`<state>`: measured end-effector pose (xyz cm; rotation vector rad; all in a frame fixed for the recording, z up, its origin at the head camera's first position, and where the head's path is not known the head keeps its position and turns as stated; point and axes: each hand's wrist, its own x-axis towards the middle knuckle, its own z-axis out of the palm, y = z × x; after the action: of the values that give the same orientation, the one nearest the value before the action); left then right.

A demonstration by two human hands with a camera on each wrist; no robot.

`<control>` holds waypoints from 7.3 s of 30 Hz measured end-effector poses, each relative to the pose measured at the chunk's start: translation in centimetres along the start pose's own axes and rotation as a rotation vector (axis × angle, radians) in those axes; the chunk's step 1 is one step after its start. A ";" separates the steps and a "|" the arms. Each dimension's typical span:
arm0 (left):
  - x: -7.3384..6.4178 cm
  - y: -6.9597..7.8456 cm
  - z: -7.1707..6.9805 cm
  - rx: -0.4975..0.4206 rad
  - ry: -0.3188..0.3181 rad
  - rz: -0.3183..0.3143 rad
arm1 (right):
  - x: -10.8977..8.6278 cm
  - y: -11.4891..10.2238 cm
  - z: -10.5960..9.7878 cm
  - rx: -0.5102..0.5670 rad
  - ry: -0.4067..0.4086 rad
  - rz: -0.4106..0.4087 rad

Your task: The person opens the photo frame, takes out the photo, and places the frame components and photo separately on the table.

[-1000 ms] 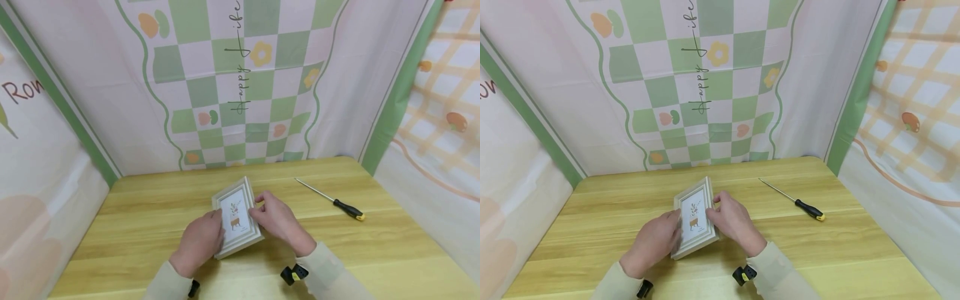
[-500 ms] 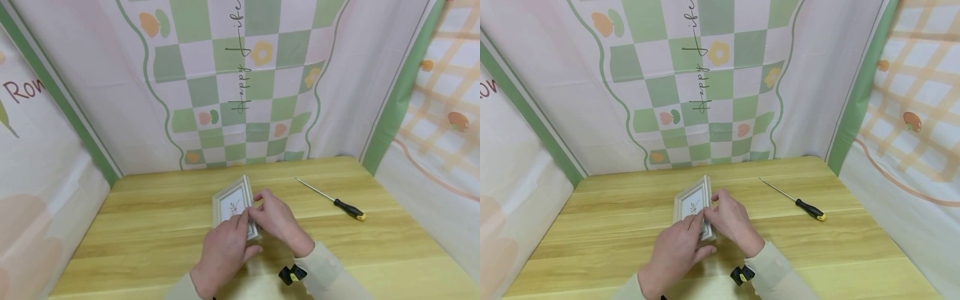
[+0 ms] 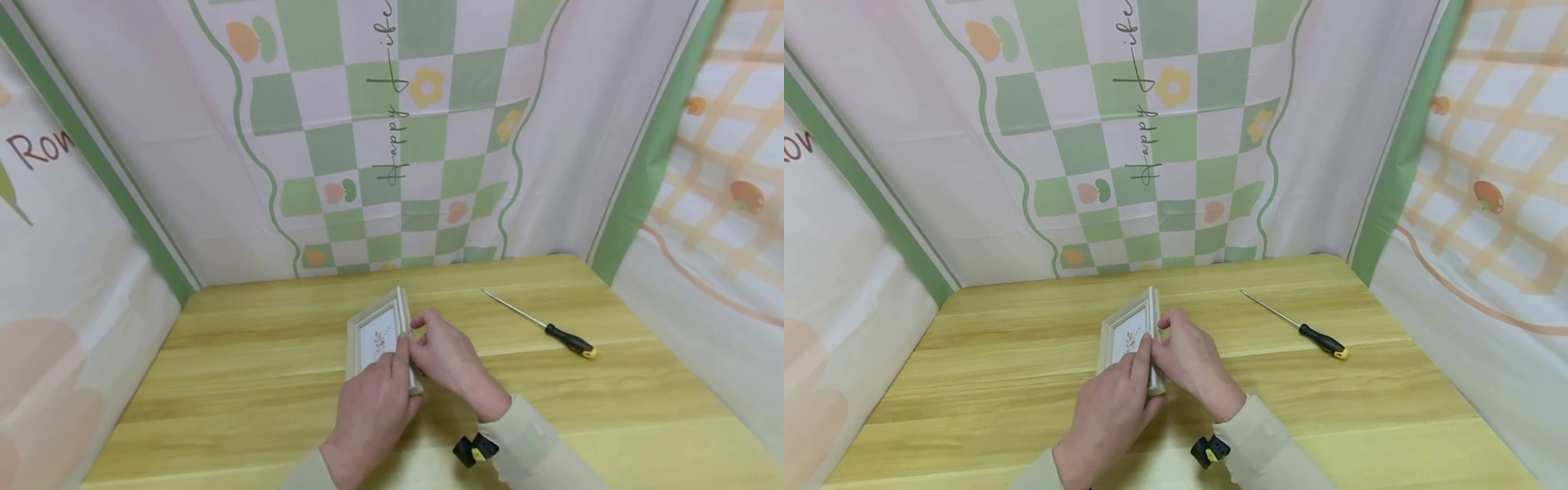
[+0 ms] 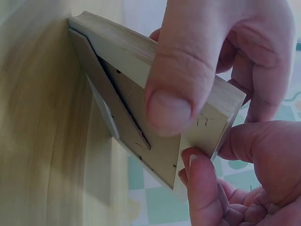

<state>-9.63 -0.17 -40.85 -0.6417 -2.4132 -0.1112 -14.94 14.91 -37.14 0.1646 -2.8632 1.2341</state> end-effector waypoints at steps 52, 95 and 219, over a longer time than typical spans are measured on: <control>-0.4 -1.9 -1.6 -0.095 0.215 -0.084 | 0.5 2.3 1.2 -0.214 -0.178 0.029; -0.8 -4.1 -4.1 -0.428 -0.130 -0.459 | 0.4 2.3 2.1 -0.262 -0.255 0.015; -2.0 -4.9 0.2 -0.393 -0.597 -0.309 | 0.6 8.7 -5.9 -0.604 0.062 0.011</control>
<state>-10.67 -5.28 -41.83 -0.5120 -3.0957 -0.6118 -16.55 25.08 -39.41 0.0926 -3.0208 0.3228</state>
